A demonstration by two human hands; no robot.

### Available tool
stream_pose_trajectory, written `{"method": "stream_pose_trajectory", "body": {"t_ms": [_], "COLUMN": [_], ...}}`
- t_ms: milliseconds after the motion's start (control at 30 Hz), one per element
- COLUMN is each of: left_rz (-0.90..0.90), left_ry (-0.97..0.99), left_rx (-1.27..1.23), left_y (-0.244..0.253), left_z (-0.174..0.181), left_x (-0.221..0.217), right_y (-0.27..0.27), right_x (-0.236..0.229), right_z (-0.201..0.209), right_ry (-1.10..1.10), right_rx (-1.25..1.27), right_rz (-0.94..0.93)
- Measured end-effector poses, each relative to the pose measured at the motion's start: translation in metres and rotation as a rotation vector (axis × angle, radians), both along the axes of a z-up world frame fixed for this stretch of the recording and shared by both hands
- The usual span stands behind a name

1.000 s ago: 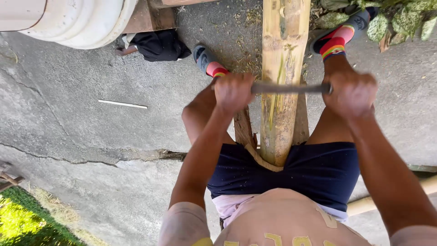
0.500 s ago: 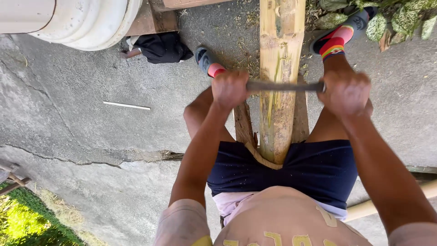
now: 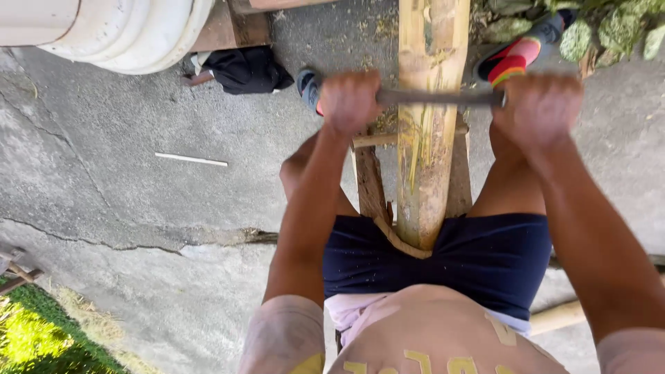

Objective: Shaving the outer layer of a bamboo stalk using a large knife while straddling the wood on a bench.

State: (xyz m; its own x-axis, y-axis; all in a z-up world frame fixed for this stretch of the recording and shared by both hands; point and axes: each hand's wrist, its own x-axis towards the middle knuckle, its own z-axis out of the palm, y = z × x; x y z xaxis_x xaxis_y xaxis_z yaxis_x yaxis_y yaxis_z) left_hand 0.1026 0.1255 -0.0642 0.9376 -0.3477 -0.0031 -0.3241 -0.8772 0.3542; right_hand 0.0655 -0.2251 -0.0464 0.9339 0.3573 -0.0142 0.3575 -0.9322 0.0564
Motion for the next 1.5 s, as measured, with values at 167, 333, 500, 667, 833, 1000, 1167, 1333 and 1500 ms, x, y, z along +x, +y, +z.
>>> {"method": "stream_pose_trajectory", "body": {"t_ms": [167,333,500,667,833,1000,1167,1333,1500], "left_rz": [0.014,0.063,0.034,-0.001,0.039,0.035,0.027,0.026,0.029], "left_ry": [-0.034,0.002,-0.07,-0.028,-0.143,-0.072,-0.062,-0.137,-0.003], "left_rx": [-0.14,-0.175,-0.18,-0.14,-0.071,-0.073,-0.107,-0.046,-0.09], "left_y": [-0.007,-0.004,-0.001,-0.001,0.003,-0.005,-0.008,-0.011,-0.008], "left_z": [0.026,0.009,0.01,-0.001,-0.013,0.028,0.004,0.024,0.002], "left_x": [-0.082,-0.067,-0.072,-0.046,0.015,-0.025,-0.069,-0.023,-0.066], "right_y": [0.0,0.017,0.013,0.018,0.015,-0.005,-0.009,-0.002,-0.005], "right_x": [-0.07,-0.028,-0.037,-0.02,0.047,-0.023,-0.047,-0.007,-0.046], "right_z": [0.036,0.065,0.06,0.064,0.043,0.012,0.022,0.035,0.024], "right_ry": [0.08,0.056,0.141,0.139,-0.123,-0.067,0.055,0.076,0.089], "right_rx": [0.147,0.027,-0.056,0.029,-0.097,-0.028,0.131,0.101,0.152], "right_rz": [-0.013,0.046,0.023,0.012,0.107,0.052,0.051,-0.001,0.015]}}
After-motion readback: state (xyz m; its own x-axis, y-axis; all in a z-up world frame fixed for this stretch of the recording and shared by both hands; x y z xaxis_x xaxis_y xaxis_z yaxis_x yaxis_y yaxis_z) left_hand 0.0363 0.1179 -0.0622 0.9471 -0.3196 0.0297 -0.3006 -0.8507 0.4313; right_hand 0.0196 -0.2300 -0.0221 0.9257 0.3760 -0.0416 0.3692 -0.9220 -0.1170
